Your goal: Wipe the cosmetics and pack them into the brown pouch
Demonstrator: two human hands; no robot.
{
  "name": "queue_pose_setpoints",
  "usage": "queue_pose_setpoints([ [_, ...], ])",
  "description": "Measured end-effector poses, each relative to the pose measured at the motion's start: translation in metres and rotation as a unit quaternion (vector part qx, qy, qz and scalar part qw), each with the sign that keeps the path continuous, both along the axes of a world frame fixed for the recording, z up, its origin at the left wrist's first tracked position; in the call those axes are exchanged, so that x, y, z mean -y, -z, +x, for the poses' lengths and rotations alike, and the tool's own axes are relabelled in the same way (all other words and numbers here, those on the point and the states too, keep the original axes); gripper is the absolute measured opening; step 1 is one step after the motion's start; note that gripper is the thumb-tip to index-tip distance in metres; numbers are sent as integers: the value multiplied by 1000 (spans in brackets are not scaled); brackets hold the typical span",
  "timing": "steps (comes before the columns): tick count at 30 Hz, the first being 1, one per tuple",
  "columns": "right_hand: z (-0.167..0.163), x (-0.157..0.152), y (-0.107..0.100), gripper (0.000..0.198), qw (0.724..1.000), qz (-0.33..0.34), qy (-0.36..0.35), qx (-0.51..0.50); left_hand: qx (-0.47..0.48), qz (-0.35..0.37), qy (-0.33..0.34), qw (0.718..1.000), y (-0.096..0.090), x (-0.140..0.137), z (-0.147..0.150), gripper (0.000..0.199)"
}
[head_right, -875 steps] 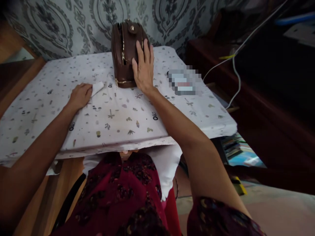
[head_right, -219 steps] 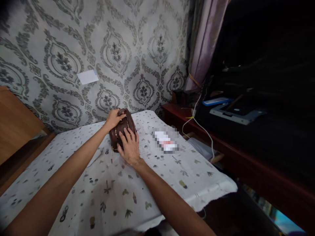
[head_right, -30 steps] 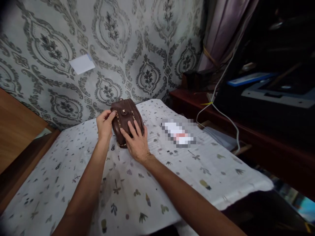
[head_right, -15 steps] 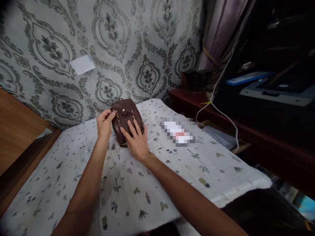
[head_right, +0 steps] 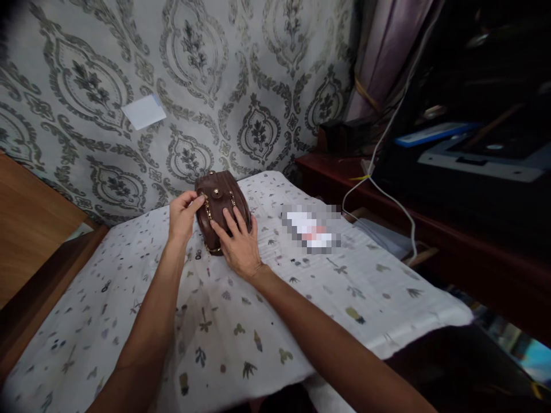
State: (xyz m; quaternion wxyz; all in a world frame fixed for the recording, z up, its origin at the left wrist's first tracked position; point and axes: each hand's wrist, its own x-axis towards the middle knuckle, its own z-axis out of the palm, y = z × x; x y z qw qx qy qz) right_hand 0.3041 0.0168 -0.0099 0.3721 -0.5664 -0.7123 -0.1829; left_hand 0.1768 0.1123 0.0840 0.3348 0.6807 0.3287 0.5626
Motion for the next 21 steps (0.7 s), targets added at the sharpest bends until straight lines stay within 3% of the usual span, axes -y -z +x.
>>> queue_pose_setpoints([
  [5,1,1,0,50,1000,10,-8,-1,-25,-1,5,1000,-2,3,0,24],
  [8,1,3,-1,47,1000,23,-3,-17,-113,60,-56,990,-7,10,5,13],
  [9,1,4,-1,46,999,25,3,-27,-159,97,-88,979,-10,13,7,8],
  [11,0,6,-2,43,998,26,15,-48,-249,172,-131,944,-17,17,15,19],
  [14,0,9,-4,40,996,30,33,-73,-330,239,-113,906,-27,19,28,28],
  [18,0,10,-4,38,995,41,41,-82,-345,231,-84,906,-33,12,45,8],
  [21,1,10,-4,39,996,33,33,-78,-313,171,-107,928,-31,3,51,12],
])
